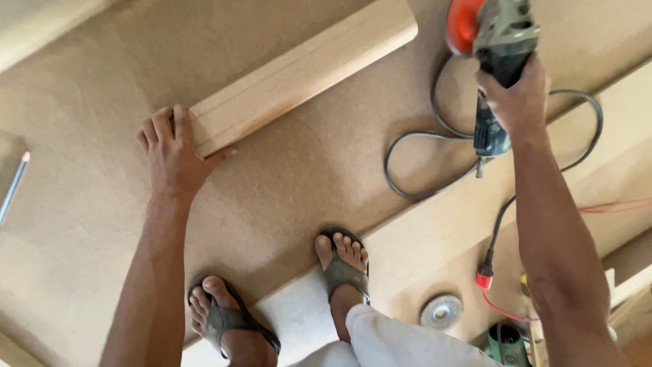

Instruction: The person holds a wood block and sands its surface and edges using an angle grinder with a sanding disc attachment.

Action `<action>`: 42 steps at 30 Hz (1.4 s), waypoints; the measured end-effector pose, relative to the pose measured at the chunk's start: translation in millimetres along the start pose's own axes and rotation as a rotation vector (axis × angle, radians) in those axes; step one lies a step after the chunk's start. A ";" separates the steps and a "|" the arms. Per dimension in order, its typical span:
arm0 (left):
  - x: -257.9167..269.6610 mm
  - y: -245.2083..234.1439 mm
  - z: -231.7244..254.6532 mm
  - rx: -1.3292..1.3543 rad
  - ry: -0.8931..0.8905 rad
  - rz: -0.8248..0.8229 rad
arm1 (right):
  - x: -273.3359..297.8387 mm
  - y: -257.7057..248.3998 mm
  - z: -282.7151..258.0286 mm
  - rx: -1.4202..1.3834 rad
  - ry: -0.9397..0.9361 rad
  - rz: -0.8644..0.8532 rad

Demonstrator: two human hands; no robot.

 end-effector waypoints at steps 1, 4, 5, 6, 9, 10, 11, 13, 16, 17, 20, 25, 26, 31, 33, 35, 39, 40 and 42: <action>1.1 1.1 1.8 -0.013 0.001 0.009 | 3.5 -2.2 1.7 0.003 0.004 -0.001; 5.8 5.1 6.5 -0.044 -0.012 0.015 | 21.6 -3.1 0.6 0.035 0.116 0.051; 7.3 5.8 7.0 -0.046 -0.010 0.012 | 31.6 2.3 3.7 -0.196 0.215 0.036; 8.6 5.4 8.0 -0.058 -0.005 0.019 | 43.5 9.0 6.3 -0.426 0.313 0.022; 8.0 3.5 11.5 -0.081 0.004 0.015 | 79.1 19.1 -8.4 -0.760 0.320 0.010; 7.0 2.4 12.3 -0.088 0.006 0.004 | 88.2 22.2 -12.8 -0.764 0.319 0.011; 5.0 1.2 14.2 -0.090 0.009 0.006 | 97.9 29.5 -12.1 -0.950 0.396 -0.003; 2.8 3.6 15.8 -0.146 -0.028 -0.043 | 109.1 37.2 -12.7 -1.136 0.474 -0.016; -11.5 14.3 24.1 -0.180 0.010 -0.069 | 118.8 34.2 -22.7 -1.058 0.365 0.001; -12.4 17.2 28.1 -0.181 0.009 -0.066 | 120.0 33.6 -24.8 -1.067 0.354 0.024; -13.0 16.8 37.2 -0.152 0.006 0.017 | 116.4 29.8 -29.6 -1.047 0.318 0.051; -12.9 17.8 35.0 -0.162 0.003 0.000 | 105.2 28.3 -37.7 -0.690 0.410 -0.042; -13.4 17.4 34.8 -0.161 0.000 0.001 | 99.9 31.1 -58.2 -0.471 0.243 -0.063; -15.8 12.4 38.9 -0.151 0.001 0.014 | 102.1 80.5 -117.2 0.038 0.200 -0.281; -19.7 4.5 43.7 -0.148 0.000 0.014 | 108.7 103.9 -133.0 0.297 0.124 -0.462; -20.9 1.9 45.2 -0.142 -0.001 0.015 | 108.9 107.4 -146.3 0.280 0.012 -0.427; -19.4 2.4 44.2 -0.129 -0.006 0.007 | 97.0 110.6 -114.1 0.316 0.120 -0.517; -19.2 2.9 44.1 -0.128 -0.005 0.001 | 91.1 105.8 -103.8 0.317 0.124 -0.516; -18.7 2.8 44.3 -0.117 0.002 0.005 | 68.9 77.2 -86.2 0.126 0.116 -0.314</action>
Point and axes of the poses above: each hand's wrist, its own x-axis away from the middle knuckle, its own y-axis out of the palm, z = x × y, the point moved 8 cm from there along -x, towards the middle knuckle, and after that the axes turned 4 degrees about y, right-handed, at the moved point
